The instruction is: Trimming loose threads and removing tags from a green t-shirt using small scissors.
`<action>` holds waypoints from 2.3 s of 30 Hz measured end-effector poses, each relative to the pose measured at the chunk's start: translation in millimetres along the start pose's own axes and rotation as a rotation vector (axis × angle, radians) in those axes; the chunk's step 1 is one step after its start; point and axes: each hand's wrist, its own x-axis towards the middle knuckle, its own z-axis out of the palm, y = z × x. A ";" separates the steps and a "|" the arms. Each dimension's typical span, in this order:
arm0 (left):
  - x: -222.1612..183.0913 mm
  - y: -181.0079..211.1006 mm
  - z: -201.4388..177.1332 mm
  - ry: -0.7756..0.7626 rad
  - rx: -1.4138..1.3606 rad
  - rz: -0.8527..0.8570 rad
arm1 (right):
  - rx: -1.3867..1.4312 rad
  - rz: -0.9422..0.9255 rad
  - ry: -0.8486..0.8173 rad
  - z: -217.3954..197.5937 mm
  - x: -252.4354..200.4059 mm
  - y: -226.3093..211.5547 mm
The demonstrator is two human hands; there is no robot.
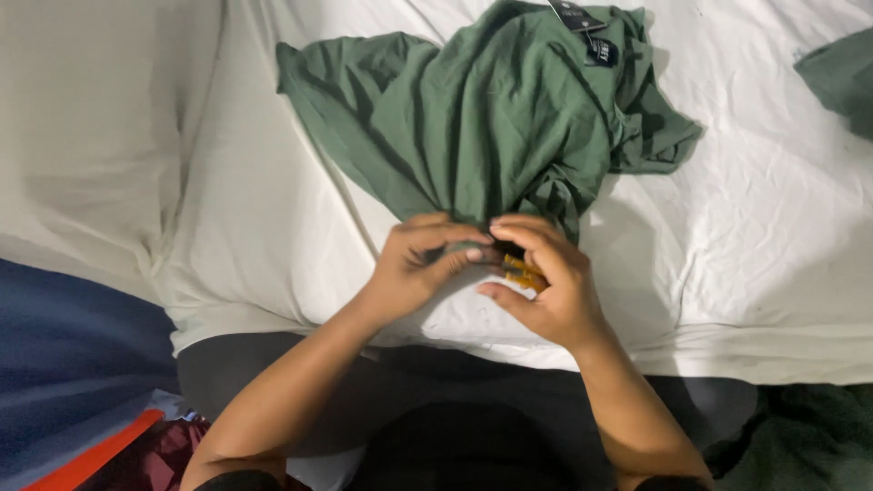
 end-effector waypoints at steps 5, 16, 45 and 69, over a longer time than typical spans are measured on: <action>4.4 5.2 -7.2 -0.001 0.286 0.101 | -0.048 0.115 0.123 -12.8 -16.0 17.9; 1.4 1.3 -2.4 -0.005 0.326 0.349 | 0.154 0.093 0.091 11.8 -22.6 31.6; 24.3 6.4 -76.3 0.392 0.689 0.144 | 0.072 0.480 0.746 -103.9 -15.6 44.9; 2.8 4.8 -31.2 -0.116 0.653 0.662 | -0.067 0.222 -0.042 10.1 -20.8 44.8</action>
